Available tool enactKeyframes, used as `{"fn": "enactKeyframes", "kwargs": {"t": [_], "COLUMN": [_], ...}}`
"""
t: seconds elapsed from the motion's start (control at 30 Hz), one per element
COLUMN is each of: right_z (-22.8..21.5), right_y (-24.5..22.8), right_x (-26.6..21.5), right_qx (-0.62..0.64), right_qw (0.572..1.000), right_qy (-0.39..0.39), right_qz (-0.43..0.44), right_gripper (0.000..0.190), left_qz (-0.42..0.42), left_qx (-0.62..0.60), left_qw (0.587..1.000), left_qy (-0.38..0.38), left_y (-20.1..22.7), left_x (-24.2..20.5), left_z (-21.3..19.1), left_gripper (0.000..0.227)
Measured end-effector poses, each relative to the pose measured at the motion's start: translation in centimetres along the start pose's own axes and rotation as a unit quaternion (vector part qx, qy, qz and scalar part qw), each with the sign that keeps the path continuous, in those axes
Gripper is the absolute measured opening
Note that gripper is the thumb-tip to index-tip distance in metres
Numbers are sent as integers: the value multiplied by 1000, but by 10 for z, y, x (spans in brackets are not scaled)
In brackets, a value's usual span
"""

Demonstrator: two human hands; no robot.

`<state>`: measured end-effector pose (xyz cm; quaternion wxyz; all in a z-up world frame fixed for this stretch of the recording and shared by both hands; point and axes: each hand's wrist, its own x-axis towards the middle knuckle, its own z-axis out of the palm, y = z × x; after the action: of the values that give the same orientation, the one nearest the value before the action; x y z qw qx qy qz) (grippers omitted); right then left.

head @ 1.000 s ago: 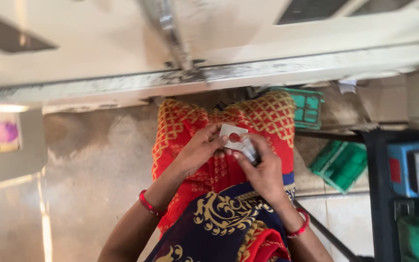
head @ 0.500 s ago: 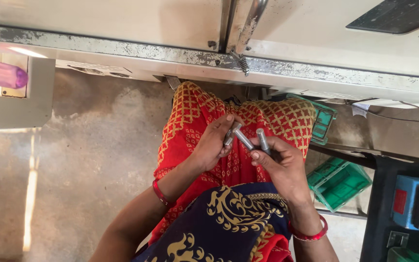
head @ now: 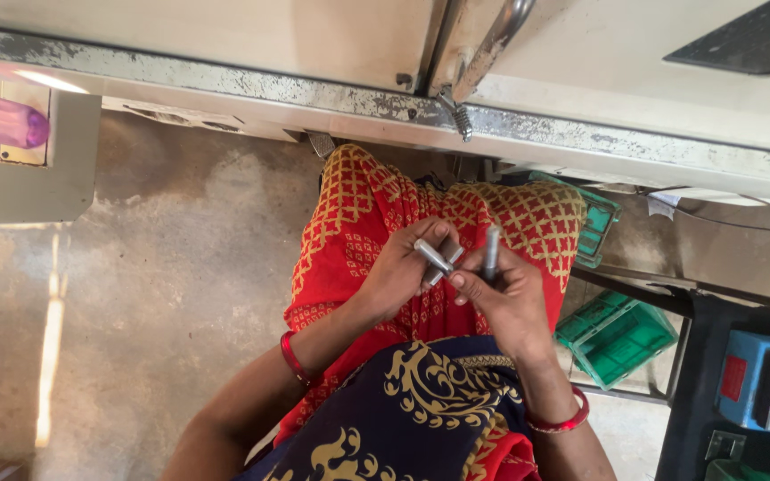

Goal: The person sits on the floor and repeatedly picks up cylindrical metal rods, places them into a machine, and retrieves them. They also compare two rods side-by-side and place them into a green crate.

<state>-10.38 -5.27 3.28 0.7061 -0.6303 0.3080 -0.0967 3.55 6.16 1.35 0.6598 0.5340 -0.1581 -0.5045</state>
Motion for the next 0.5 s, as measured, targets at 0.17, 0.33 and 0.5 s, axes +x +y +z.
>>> {"fn": "enactKeyframes", "kwargs": {"t": [0.17, 0.33, 0.5], "right_z": [9, 24, 27], "right_y": [-2, 0, 7], "right_x": [-2, -7, -11], "right_qx": [-123, -254, -314], "right_qw": [992, 964, 944], "right_qy": [5, 66, 74], "right_qz": [4, -44, -70], "right_gripper": [19, 35, 37], "left_qz": [11, 33, 31], "left_qx": [7, 21, -11], "left_qw": [1000, 999, 999], "left_qy": [-16, 11, 24], "left_y": [-10, -20, -23], "left_x": [4, 7, 9], "left_z": [-6, -13, -13], "left_gripper": [37, 42, 38]}}
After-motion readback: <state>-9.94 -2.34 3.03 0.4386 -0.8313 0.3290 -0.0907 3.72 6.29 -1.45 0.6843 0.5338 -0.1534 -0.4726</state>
